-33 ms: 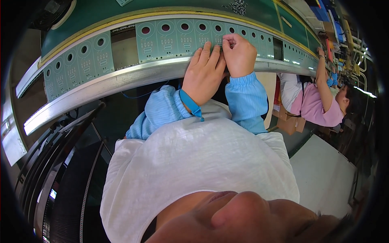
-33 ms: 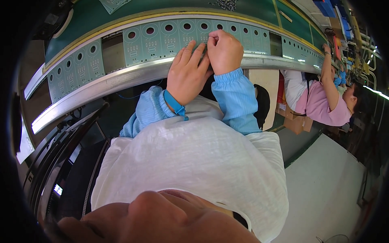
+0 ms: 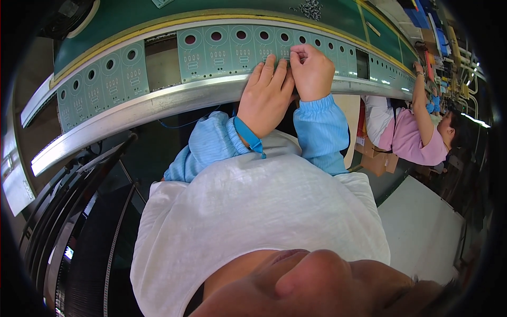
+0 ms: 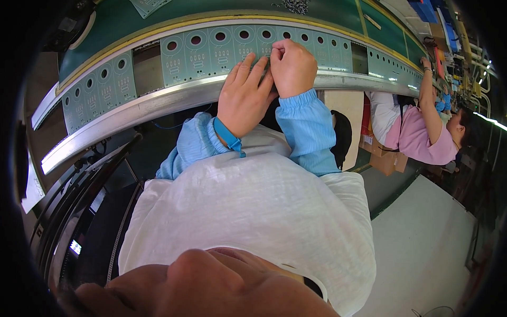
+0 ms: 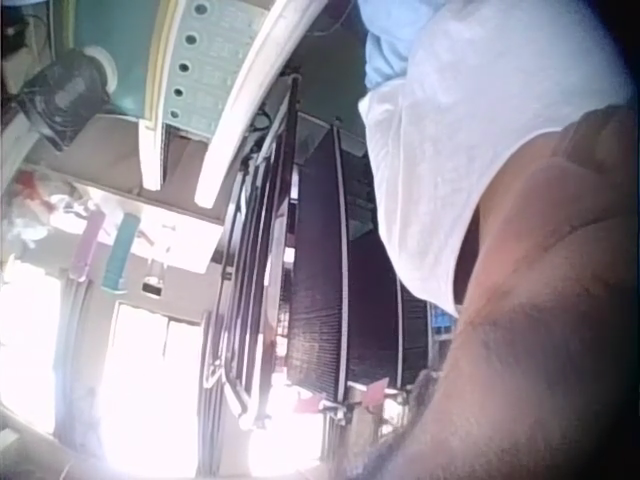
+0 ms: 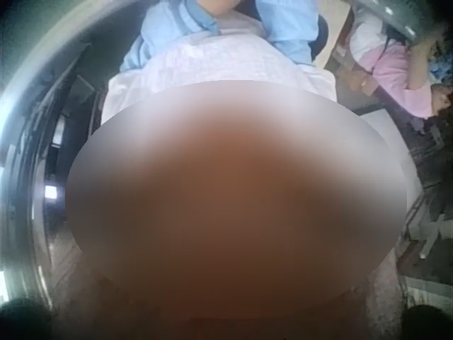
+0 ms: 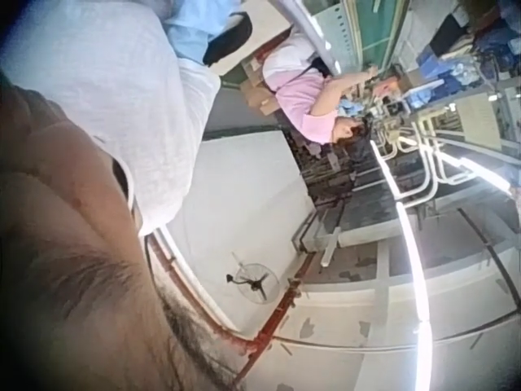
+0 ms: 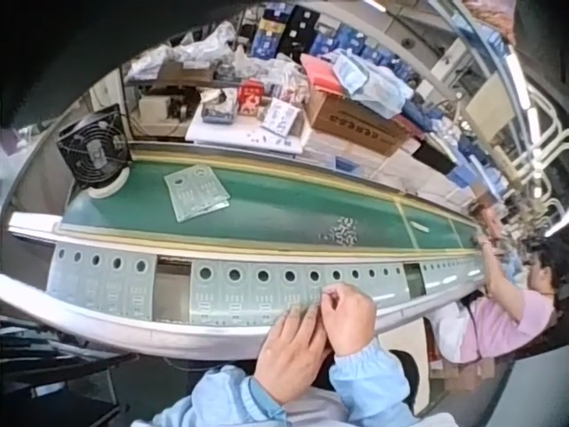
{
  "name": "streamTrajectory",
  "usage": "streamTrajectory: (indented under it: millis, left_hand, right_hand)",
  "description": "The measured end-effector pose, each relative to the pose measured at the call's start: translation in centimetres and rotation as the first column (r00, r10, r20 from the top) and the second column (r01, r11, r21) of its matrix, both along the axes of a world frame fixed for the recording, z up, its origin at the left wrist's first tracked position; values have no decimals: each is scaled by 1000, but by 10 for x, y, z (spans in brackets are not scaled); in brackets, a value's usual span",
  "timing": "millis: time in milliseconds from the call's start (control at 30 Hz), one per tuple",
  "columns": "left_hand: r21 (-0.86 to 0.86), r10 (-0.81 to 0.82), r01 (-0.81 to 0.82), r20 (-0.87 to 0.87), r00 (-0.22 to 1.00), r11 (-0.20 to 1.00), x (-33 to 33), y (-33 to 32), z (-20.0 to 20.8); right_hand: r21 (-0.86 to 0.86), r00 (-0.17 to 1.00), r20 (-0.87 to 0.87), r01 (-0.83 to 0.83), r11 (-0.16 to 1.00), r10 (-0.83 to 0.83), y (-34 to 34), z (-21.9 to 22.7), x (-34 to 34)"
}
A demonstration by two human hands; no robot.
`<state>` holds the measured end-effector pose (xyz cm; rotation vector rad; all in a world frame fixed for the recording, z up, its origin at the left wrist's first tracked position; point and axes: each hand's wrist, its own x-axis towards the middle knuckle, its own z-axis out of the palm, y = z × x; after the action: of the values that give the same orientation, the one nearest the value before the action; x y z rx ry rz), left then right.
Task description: The person assembles electronic components by picking up small metal pins from a blue tote and inserting them into holes on a circuit board by hand.
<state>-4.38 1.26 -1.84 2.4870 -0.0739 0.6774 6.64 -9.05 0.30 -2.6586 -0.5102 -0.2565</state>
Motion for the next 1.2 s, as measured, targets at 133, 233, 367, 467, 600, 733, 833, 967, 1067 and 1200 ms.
streamTrajectory:
  millis: [133, 233, 367, 467, 600, 733, 833, 967, 1067, 1200]
  left_hand:
    - [6, -1, 1, 7, 1000, 1000, -1, 0, 0]
    - [-3, -7, 7, -11, 1000, 1000, -3, 0, 2]
    - [-27, -23, 22, -35, 999, 999, -4, 0, 4]
    - [-20, -19, 18, -29, 999, 1000, -4, -1, 7]
    - [-15, -15, 15, 1, 1000, 1000, -1, -3, 6]
    - [2, -19, 19, 2, 1000, 1000, 2, -5, 9]
    - [28, -27, 28, -37, 999, 999, -1, -5, 16]
    - [83, -33, 37, -55, 998, 996, -3, -8, 22]
    - [118, -14, 23, -76, 997, 993, -8, -10, 25]
    - [153, -49, 64, -99, 994, 986, 0, -16, 40]
  right_hand:
    - [-73, 998, 31, -58, 996, 60, -2, 8, -4]
    - [-61, 990, 66, -122, 991, 126, -9, 13, -10]
    - [-88, 976, 94, -189, 978, 197, -20, 18, -21]
    - [-145, 963, 116, -228, 963, 245, -24, 17, -22]
    - [-299, 944, 167, -228, 927, 286, -20, 24, -24]
    - [-395, 911, 190, -269, 878, 365, -22, 24, -14]
    - [-409, 880, 181, -339, 848, 439, -31, 29, 4]
    - [-215, 851, 83, -494, 843, 519, -46, 30, 43]
    - [59, 886, 2, -462, 885, 463, -56, 29, 109]
    - [89, 952, 114, -294, 952, 284, -73, -9, 215]
